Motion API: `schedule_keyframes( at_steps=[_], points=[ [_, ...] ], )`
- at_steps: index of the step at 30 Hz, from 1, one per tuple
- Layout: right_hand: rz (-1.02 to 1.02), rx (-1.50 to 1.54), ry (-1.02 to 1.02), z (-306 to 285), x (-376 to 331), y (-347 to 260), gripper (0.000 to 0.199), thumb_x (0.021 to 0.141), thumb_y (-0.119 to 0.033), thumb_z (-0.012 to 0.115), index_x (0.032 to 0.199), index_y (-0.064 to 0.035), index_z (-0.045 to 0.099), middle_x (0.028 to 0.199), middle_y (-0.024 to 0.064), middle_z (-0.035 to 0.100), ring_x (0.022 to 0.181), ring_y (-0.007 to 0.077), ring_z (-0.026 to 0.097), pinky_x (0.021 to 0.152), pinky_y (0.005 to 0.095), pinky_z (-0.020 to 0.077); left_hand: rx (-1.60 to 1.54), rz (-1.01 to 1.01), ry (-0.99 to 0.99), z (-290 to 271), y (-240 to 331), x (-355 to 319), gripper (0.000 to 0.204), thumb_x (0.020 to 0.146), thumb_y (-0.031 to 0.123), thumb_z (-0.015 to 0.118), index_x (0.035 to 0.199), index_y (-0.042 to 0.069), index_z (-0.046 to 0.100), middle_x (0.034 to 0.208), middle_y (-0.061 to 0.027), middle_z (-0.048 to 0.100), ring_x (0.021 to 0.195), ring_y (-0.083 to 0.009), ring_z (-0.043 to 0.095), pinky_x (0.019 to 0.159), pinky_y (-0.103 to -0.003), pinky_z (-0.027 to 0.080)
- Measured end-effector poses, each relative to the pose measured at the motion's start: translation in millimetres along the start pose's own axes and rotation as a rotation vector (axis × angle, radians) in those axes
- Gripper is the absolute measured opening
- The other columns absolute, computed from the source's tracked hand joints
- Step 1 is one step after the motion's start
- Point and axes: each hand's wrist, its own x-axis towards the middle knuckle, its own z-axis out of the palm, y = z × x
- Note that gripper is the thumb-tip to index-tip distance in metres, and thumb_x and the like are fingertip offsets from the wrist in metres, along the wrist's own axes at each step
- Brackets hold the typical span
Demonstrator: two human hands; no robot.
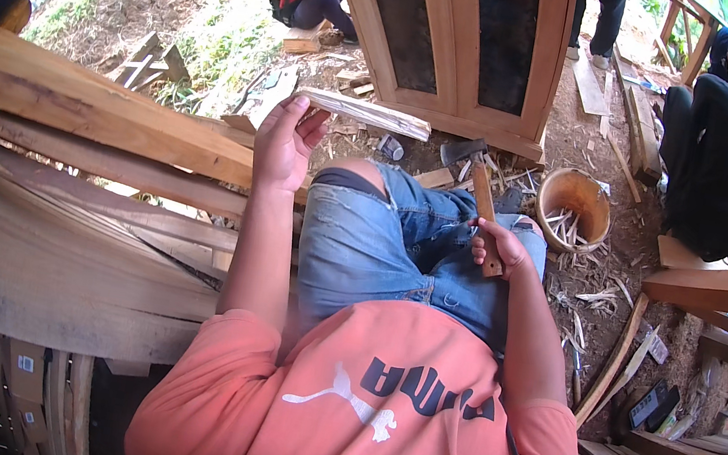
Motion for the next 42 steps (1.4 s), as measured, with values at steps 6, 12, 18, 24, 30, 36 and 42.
schedule_keyframes(
  at_steps=[6,12,18,24,30,36,42],
  points=[
    [-0.084,0.008,-0.014,1,-19,-1,0.033,0.113,-0.036,0.059,0.132,-0.0088,0.059,0.077,0.001,0.054,0.064,0.015,0.055,0.061,0.0329,0.0507,-0.11,0.15,-0.185,-19,32,-31,0.027,0.104,0.012,0.071,0.131,0.01,0.067,0.127,-0.01,0.074,0.115,-0.0192,0.074,0.085,-0.031,0.066],
    [-0.08,0.084,-0.042,2,-17,-1,0.032,0.114,-0.037,0.058,0.131,-0.0092,0.058,0.077,0.0001,0.051,0.064,0.0148,0.051,0.061,0.0327,0.048,0.046,0.357,-0.463,-27,61,-42,0.039,0.095,0.013,0.076,0.133,0.016,0.069,0.141,-0.018,0.066,0.13,-0.0291,0.065,0.115,-0.046,0.053],
    [-0.027,0.097,-0.055,-4,-17,4,0.033,0.114,-0.038,0.058,0.131,-0.0094,0.058,0.076,0.0001,0.051,0.064,0.0153,0.052,0.061,0.0326,0.0479,0.133,0.354,-0.511,-18,71,-43,0.037,0.096,0.008,0.074,0.132,0.015,0.07,0.139,-0.0188,0.067,0.129,-0.0272,0.066,0.113,-0.045,0.055],
    [-0.01,0.101,-0.044,-21,-9,6,0.03,0.113,-0.035,0.059,0.128,-0.0087,0.057,0.075,0.0006,0.052,0.063,0.0159,0.053,0.06,0.0332,0.0486,0.159,0.291,-0.353,-8,51,-36,0.036,0.1,0.009,0.073,0.135,0.009,0.065,0.137,-0.0178,0.069,0.118,-0.022,0.071,0.102,-0.039,0.062],
    [-0.001,0.067,0.023,-26,1,5,0.027,0.111,-0.028,0.06,0.128,-0.0066,0.056,0.076,0.0021,0.054,0.064,0.0171,0.056,0.059,0.0344,0.0512,0.277,0.244,-0.129,-17,27,-8,0.031,0.106,0.011,0.071,0.135,0.005,0.063,0.12,-0.0061,0.073,0.106,-0.0142,0.073,0.087,-0.03,0.066],
    [0.037,0.032,0.063,-34,12,6,0.028,0.11,-0.024,0.061,0.129,-0.0053,0.055,0.078,0.0037,0.057,0.064,0.0174,0.058,0.059,0.0345,0.0534,0.526,0.052,0.029,-16,-34,62,0.034,0.105,0.017,0.077,0.132,0.0,0.067,0.117,-0.0077,0.076,0.099,-0.0142,0.076,0.078,-0.026,0.063],
    [0.07,0.082,0.162,-22,18,-3,0.029,0.109,-0.023,0.061,0.131,-0.0053,0.055,0.077,0.0033,0.056,0.063,0.0167,0.057,0.058,0.0342,0.0525,0.92,-0.167,-0.145,-26,-179,169,0.031,0.1,0.02,0.082,0.121,-0.001,0.075,0.104,-0.0088,0.08,0.095,-0.0147,0.078,0.077,-0.029,0.062]
  ],
)
